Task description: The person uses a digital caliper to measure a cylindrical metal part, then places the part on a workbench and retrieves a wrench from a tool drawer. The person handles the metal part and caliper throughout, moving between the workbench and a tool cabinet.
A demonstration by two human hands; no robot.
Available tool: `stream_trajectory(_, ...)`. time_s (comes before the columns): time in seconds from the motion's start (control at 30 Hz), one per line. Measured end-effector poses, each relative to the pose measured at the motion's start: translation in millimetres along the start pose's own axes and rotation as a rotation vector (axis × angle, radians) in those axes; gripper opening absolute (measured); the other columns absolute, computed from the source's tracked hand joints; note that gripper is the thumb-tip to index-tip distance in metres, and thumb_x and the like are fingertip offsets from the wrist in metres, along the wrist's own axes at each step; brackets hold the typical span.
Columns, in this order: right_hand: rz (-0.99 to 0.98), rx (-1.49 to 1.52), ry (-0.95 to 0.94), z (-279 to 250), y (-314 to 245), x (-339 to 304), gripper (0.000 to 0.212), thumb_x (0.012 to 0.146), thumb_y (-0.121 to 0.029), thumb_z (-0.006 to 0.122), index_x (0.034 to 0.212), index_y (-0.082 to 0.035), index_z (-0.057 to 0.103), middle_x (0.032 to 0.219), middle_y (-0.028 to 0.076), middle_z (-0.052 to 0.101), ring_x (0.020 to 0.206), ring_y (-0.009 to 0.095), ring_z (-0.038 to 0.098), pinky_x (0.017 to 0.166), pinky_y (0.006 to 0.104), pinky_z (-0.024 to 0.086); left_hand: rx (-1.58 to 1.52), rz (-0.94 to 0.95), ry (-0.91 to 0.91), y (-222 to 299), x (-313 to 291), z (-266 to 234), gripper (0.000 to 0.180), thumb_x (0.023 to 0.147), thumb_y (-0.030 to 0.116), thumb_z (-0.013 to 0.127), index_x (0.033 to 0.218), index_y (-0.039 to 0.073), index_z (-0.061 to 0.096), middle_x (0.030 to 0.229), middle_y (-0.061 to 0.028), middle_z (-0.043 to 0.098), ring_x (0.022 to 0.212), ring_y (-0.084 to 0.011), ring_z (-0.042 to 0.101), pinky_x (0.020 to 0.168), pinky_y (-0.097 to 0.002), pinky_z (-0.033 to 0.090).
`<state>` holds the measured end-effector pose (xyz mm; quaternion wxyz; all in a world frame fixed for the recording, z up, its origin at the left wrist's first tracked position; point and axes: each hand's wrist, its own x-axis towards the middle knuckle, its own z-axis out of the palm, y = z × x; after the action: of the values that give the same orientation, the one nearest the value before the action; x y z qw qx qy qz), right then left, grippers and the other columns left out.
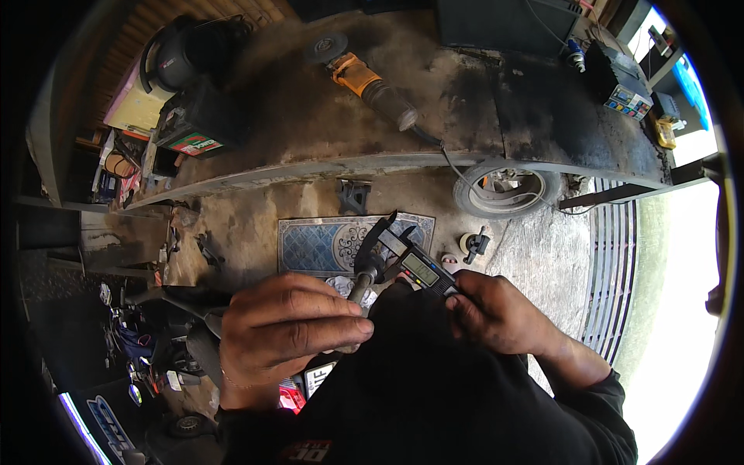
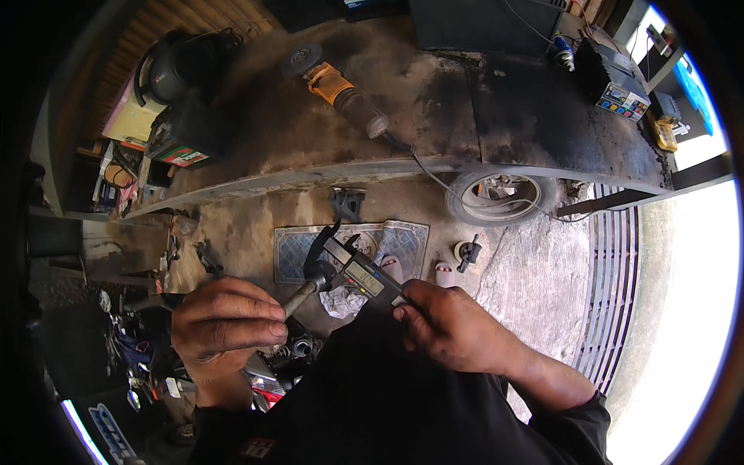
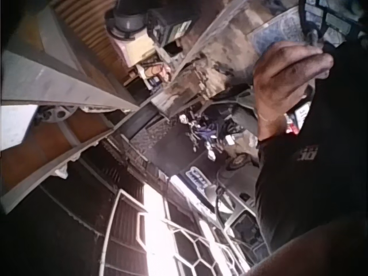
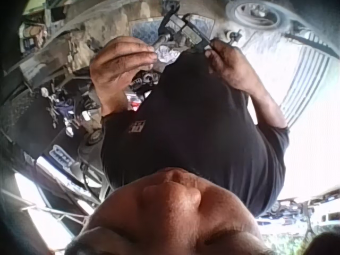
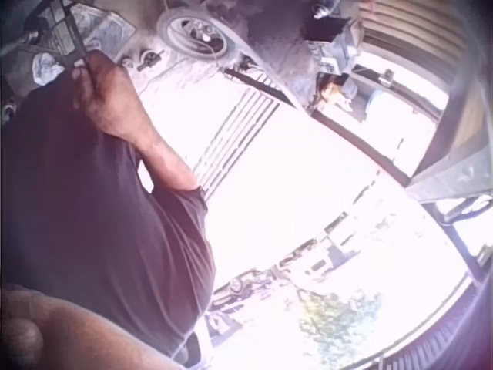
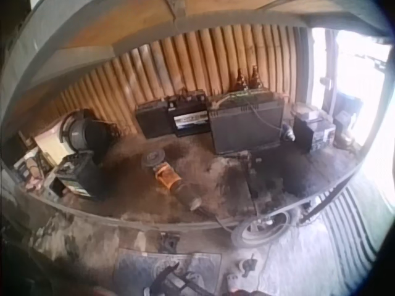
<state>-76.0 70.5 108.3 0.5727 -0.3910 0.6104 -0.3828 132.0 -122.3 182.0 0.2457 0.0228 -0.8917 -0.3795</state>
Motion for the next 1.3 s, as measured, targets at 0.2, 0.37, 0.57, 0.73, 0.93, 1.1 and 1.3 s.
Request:
stream_trajectory(0.2,0.037,-0.017,-0.003,-2.5,0.2,5.0,0.019,0.106,-0.015,0.049,0.097,-0.001,0.057,0.07,0.009,0.063,0.066,0.019,0.062,0.065,0.0358,0.049,0.052,-0.002,-0.027,-7.0,8.5,0.5,0.031,0.07,0.007,0.084,0.1,0.011,0.08,0.094,-0.002,0.074,0.082,-0.0182,0.071,0.067,-0.0295,0.058)
stream_trajectory(0.37,0.043,0.043,-0.002,-2.4,0.6,6.6,0.02,0.107,-0.016,0.048,0.097,-0.001,0.056,0.07,0.007,0.062,0.065,0.016,0.059,0.064,0.0349,0.048,0.048,0.008,-0.046,-12.8,15.1,0.2,0.032,0.071,0.006,0.084,0.102,0.012,0.08,0.094,-0.0023,0.074,0.082,-0.0183,0.071,0.068,-0.0305,0.058)
stream_trajectory(0.57,0.103,0.178,-0.02,-2.9,7.8,8.0,0.024,0.109,-0.021,0.045,0.103,-0.003,0.059,0.072,0.004,0.062,0.064,0.011,0.056,0.062,0.0287,0.047,0.023,-0.048,-0.047,-22.6,12.4,-1.6,0.032,0.072,0.006,0.085,0.103,0.011,0.078,0.094,-0.005,0.074,0.083,-0.0193,0.072,0.069,-0.0309,0.058)
stream_trajectory(0.73,-0.018,0.478,0.181,-35.1,33.9,26.1,0.033,0.11,-0.03,0.047,0.123,-0.004,0.062,0.074,0.002,0.063,0.061,0.007,0.052,0.055,0.0222,0.042,-0.14,-0.277,0.175,-53.2,-9.7,-10.5,0.027,0.078,0.0,0.083,0.103,0.001,0.072,0.1,-0.0096,0.072,0.092,-0.0205,0.072,0.079,-0.0314,0.059)
stream_trajectory(0.93,0.017,0.377,0.551,-111.8,67.6,84.0,0.033,0.11,-0.029,0.049,0.119,-0.002,0.066,0.084,0.001,0.062,0.06,0.007,0.052,0.052,0.0226,0.044,-0.336,-0.473,0.407,-89.9,-58.6,-10.8,0.03,0.082,-0.004,0.081,0.109,-0.003,0.067,0.107,-0.0097,0.068,0.1,-0.0183,0.068,0.089,-0.0304,0.055)
stream_trajectory(1.1,0.044,-0.01,0.552,-168.4,70.0,161.7,0.026,0.105,-0.023,0.056,0.11,-0.003,0.071,0.084,-0.001,0.063,0.066,0.007,0.055,0.056,0.0246,0.045,-0.379,-0.535,0.494,-101.1,-88.9,-12.2,0.031,0.084,-0.004,0.079,0.113,-0.003,0.065,0.106,-0.0094,0.069,0.099,-0.0163,0.067,0.089,-0.0289,0.054)
stream_trajectory(1.3,-0.16,-0.383,0.551,-205.6,79.3,252.4,0.017,0.097,-0.018,0.065,0.106,-0.007,0.074,0.088,0.001,0.07,0.07,0.011,0.058,0.061,0.0284,0.045,-0.489,-0.561,0.716,-110.6,-121.4,-23.1,0.033,0.088,0.003,0.078,0.117,-0.002,0.063,0.105,-0.0094,0.07,0.094,-0.0142,0.067,0.085,-0.0288,0.057)
